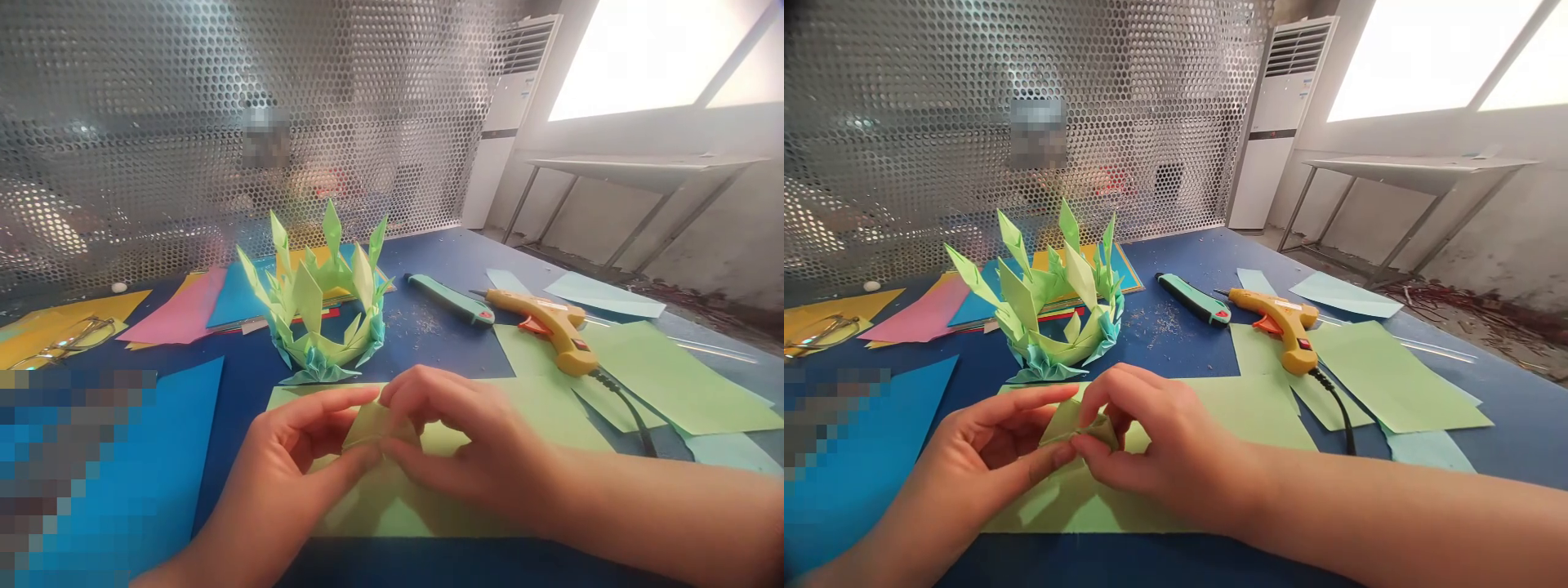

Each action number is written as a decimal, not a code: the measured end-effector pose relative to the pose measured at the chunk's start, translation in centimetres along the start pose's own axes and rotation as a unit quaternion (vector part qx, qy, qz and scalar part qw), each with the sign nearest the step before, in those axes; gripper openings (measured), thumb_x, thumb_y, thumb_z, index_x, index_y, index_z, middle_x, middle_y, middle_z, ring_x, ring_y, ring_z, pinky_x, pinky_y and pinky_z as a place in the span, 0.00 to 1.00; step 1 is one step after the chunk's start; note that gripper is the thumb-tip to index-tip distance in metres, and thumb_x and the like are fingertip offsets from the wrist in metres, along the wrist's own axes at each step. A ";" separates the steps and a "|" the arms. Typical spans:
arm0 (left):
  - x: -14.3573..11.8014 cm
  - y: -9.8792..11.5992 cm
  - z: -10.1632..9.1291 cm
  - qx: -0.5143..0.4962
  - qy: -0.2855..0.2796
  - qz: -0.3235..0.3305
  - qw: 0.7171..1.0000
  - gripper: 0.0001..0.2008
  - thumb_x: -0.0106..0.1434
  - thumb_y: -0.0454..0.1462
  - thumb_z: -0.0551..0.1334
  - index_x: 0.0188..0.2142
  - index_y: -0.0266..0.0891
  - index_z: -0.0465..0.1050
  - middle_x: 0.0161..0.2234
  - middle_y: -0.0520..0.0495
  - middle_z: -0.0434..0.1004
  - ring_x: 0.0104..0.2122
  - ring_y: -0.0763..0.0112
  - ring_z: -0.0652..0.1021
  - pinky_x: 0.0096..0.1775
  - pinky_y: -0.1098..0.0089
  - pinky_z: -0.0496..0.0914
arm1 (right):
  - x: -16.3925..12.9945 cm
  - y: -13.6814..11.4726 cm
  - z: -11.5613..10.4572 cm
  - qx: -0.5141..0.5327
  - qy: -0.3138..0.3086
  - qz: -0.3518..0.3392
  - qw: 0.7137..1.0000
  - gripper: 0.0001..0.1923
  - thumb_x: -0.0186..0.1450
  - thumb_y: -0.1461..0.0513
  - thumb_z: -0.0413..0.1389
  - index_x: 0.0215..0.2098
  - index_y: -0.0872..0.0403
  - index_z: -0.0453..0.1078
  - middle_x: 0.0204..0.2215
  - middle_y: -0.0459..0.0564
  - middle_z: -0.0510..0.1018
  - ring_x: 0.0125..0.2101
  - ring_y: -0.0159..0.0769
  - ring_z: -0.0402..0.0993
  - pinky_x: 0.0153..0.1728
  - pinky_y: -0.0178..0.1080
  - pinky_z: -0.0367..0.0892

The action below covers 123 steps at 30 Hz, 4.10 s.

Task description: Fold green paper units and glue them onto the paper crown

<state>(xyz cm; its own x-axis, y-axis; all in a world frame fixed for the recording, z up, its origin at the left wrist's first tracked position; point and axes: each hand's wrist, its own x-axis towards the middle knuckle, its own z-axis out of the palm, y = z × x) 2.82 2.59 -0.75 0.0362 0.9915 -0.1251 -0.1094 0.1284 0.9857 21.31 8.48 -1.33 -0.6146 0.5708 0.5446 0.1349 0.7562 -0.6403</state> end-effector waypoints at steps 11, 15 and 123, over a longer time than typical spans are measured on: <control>-0.1 -0.9 -0.5 0.041 0.041 0.017 0.998 0.15 0.54 0.38 0.75 0.42 0.56 0.84 0.34 0.57 0.87 0.37 0.69 0.85 0.40 0.78 0.78 | 0.0 -0.5 -0.1 0.034 -0.020 0.062 0.997 0.10 0.63 0.67 0.61 0.36 0.50 0.64 0.27 0.39 0.73 0.26 0.26 0.70 0.29 0.27 0.68; -0.2 -0.7 -0.1 0.019 0.086 -0.011 0.996 0.23 0.51 0.39 0.76 0.48 0.55 0.81 0.32 0.56 0.83 0.33 0.68 0.83 0.35 0.75 0.79 | -0.1 -0.9 0.0 0.048 -0.018 0.102 0.993 0.08 0.65 0.68 0.57 0.38 0.50 0.64 0.27 0.41 0.73 0.27 0.27 0.70 0.31 0.28 0.68; -1.5 -0.7 -0.4 0.326 0.010 0.362 0.873 0.13 0.58 0.24 0.59 0.30 0.45 0.71 0.45 0.60 0.72 0.43 0.84 0.79 0.47 0.89 0.69 | -0.1 -0.6 -0.6 0.063 0.000 -0.060 0.996 0.30 0.49 0.73 0.73 0.47 0.56 0.71 0.40 0.46 0.75 0.38 0.26 0.76 0.44 0.23 0.70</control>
<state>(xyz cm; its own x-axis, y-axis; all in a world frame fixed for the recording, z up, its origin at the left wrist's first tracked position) 2.49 1.05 -1.33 0.1736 0.8090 0.5616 0.4923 -0.5652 0.6620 21.73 8.19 -0.66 -0.6202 0.4780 0.6219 -0.0382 0.7735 -0.6326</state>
